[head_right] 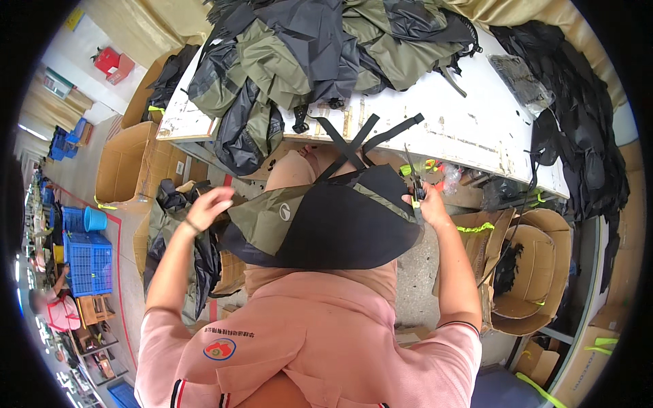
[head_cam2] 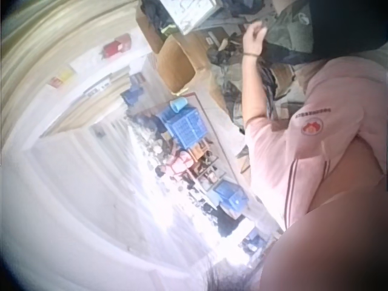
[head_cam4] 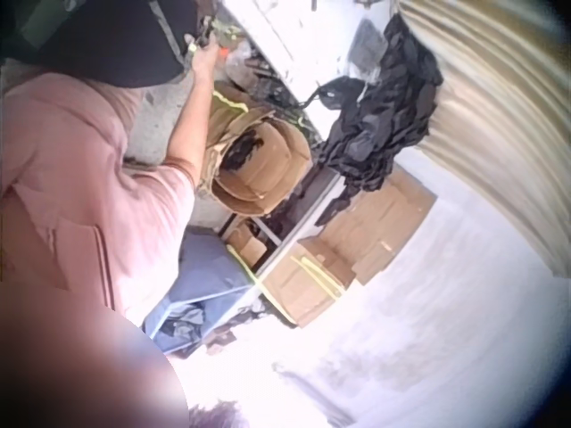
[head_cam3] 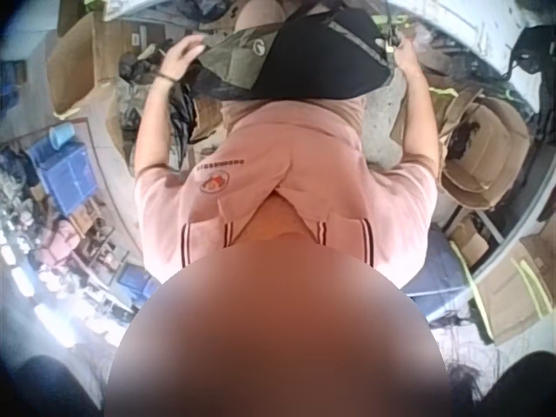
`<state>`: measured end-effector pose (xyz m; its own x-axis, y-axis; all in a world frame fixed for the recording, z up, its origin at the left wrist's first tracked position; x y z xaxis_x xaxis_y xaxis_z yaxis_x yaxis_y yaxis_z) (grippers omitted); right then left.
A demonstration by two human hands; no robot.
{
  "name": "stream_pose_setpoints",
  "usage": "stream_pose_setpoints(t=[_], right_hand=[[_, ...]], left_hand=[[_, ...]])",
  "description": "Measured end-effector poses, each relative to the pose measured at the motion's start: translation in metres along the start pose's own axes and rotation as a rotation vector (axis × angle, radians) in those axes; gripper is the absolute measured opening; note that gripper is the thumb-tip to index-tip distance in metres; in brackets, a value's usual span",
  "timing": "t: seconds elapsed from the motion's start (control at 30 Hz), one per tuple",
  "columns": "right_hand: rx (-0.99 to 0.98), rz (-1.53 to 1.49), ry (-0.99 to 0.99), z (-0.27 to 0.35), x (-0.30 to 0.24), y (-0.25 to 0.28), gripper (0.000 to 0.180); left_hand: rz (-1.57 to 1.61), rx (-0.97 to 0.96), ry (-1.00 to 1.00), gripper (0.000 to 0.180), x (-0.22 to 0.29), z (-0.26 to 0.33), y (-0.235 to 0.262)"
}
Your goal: Trimming excess material from backpack components using scissors.
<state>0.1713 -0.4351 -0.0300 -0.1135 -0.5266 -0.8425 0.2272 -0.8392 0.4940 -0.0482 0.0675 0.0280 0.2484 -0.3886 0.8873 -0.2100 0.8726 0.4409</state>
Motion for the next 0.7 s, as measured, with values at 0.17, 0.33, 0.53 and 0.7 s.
stream_pose_setpoints(t=[0.17, 0.33, 0.53, 0.7], right_hand=[[-0.031, -0.151, -0.013, 0.013, -0.006, -0.005, 0.026], [0.237, -0.617, -0.086, 0.038, -0.105, 0.074, 0.023], [0.129, -0.671, 0.905, 0.1, -0.188, 0.164, 0.032], [-0.629, -0.264, -0.156, 0.139, -0.18, 0.11, 0.025]], left_hand=[[-0.261, -0.054, -0.262, 0.035, 0.011, -0.047, -0.106], [-0.102, 0.335, -0.546, 0.018, 0.104, -0.046, -0.058], [-0.051, 0.323, -1.024, 0.008, 0.233, 0.025, 0.052], [-0.382, -0.282, -0.572, 0.008, 0.179, 0.06, 0.047]])
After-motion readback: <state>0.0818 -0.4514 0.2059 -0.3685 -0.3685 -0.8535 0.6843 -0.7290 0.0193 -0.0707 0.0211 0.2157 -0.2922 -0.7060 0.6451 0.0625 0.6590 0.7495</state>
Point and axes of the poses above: each hand's wrist, its own z-axis away from the middle knuckle, its own y-axis out of the back of the hand, x = y × z, the point moved 3 cm from there along -z, towards the middle knuckle, and after that the axes turned 13 degrees about x, right-handed, at the moved point
